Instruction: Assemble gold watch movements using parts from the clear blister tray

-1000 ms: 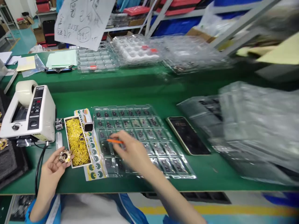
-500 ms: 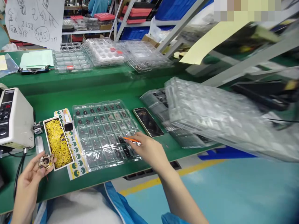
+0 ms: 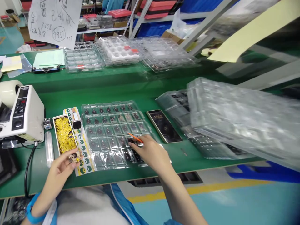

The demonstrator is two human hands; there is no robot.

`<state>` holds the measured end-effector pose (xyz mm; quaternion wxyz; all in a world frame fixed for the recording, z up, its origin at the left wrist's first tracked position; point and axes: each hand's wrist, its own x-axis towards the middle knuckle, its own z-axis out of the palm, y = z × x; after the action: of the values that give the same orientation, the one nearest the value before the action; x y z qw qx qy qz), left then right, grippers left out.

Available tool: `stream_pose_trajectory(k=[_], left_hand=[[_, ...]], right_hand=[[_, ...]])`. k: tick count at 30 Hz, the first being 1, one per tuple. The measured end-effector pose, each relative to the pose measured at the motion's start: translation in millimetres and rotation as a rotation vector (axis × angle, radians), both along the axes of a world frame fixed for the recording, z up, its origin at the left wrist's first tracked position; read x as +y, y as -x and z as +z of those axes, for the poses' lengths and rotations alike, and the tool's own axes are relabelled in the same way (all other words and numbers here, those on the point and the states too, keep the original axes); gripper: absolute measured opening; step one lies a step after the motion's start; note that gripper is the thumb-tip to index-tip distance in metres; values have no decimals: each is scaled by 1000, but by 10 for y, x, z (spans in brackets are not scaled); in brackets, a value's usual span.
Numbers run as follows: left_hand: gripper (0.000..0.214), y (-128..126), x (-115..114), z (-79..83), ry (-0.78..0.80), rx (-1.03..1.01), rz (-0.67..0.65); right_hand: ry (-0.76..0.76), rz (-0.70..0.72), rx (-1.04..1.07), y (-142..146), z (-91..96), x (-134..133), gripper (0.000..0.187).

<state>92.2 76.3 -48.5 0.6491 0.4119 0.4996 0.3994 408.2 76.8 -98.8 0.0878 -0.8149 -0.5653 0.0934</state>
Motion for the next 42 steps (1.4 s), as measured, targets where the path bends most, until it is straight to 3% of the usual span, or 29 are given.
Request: stream_pose_trajectory(k=[5,8,10,13,16,19,25,29,31,33,35,38,42], left_hand=[[29,-34,-7,10,2,-18,-36],[25,-28,-12,6,-14,-20,-51],[23,-37,-13,12,-31,7,-96],[21,-72,-14,29,-55,55,-147],[19,-90,-17,49,-54,20,-156],[22,-56,-19,81,-14,-48,-123],[27,44,-16,136,19,-54,-53],[29,73,-6,126,71,-79,-108],[29,85,-6,115,89,-106,-151],[22,92,-16,105,77,-155,-158],[16,89,-36,94,43,-230,-139],[33,72,-78,76,-26,-322,-130],[41,53,-129,61,-123,-299,-123]], right_hand=[[-45,-36,93,-45,-18,38,14],[-48,-35,196,27,62,55,19],[-86,40,389,240,185,18,24],[-220,231,912,771,412,-78,23],[-291,354,1040,1272,560,-145,17],[-355,485,1047,1491,588,-153,20],[-536,819,981,1373,599,-62,25],[-640,1043,661,1318,622,21,29],[-695,1085,550,1324,608,30,24],[-731,1049,595,1345,582,10,21],[-712,894,734,1379,562,-24,20],[-540,602,948,1437,555,-48,14],[-285,453,1121,1479,566,8,12]])
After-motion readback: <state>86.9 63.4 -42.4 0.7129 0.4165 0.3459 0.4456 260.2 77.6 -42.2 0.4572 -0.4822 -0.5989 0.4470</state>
